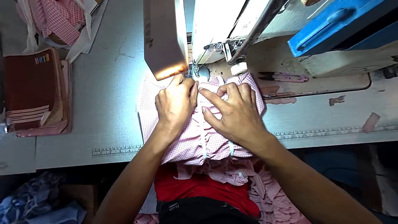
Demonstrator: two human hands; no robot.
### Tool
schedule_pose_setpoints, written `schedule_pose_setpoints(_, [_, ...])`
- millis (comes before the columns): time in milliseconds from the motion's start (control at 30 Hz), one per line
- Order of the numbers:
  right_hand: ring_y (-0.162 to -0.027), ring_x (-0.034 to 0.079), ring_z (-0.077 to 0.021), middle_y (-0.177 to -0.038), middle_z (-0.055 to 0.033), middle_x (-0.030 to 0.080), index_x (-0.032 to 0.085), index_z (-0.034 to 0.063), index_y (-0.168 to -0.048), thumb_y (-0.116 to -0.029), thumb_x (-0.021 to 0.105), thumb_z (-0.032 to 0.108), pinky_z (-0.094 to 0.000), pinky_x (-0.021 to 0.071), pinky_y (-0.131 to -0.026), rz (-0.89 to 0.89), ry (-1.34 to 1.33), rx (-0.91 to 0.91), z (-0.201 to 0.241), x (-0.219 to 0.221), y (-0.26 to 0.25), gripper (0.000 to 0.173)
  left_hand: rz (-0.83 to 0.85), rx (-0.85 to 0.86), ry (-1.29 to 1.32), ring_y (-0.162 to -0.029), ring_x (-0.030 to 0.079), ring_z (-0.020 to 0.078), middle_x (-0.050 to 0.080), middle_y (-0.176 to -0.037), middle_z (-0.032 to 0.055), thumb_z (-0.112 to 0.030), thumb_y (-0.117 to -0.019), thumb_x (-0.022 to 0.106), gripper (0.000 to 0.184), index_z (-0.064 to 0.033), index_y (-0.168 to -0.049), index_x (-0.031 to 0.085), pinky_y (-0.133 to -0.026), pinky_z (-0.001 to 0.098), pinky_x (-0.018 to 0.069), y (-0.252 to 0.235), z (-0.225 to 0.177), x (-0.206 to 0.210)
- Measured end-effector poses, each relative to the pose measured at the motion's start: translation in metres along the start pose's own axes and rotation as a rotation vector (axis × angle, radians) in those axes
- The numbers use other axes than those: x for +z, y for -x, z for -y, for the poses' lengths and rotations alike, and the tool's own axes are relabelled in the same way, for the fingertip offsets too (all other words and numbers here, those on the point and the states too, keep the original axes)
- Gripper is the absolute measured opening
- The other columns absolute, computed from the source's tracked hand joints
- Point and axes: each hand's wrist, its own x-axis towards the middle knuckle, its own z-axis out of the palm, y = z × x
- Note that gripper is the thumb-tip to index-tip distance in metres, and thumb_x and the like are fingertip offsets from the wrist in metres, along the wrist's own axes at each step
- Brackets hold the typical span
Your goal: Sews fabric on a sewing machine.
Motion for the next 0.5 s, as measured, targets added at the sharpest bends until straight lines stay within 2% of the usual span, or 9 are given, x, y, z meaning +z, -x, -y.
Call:
schedule_pose_setpoints(133, [-0.105, 0.05, -0.0337, -0.112, -0.0119, 0.058, 0.06, 0.0357, -0.146, -0.1007, 0.047, 0.049, -0.0505, 0.0375, -0.084, -0.011, -0.001, 0.008, 0.0005, 0.0009, 0.0015, 0.049, -0.024, 0.025, -0.006, -0.062, 0.061, 0.0153, 0.062, -0.081, 0.0006, -0.033, -0.1006, 0.062, 0.024, -0.0184, -0.09, 0.078, -0.05, 0.0357, 0.0452, 0.0004, -0.0002, 0.0022])
schedule_pose_setpoints(500, [-0.106, 0.05, -0.0318, -0.114, -0.0101, 0.058, 0.06, 0.0358, -0.146, -0.0985, 0.05, 0.05, -0.049, 0.0375, -0.086, -0.008, -0.007, 0.028, 0.0021, -0.0003, 0.0069, 0.051, -0.005, 0.049, 0.053, -0.069, 0.064, 0.016, 0.066, -0.087, 0.0005, -0.036, -0.1007, 0.063, 0.022, -0.0221, -0.098, 0.08, -0.054, 0.0365, 0.0482, 0.002, 0.0061, 0.0024])
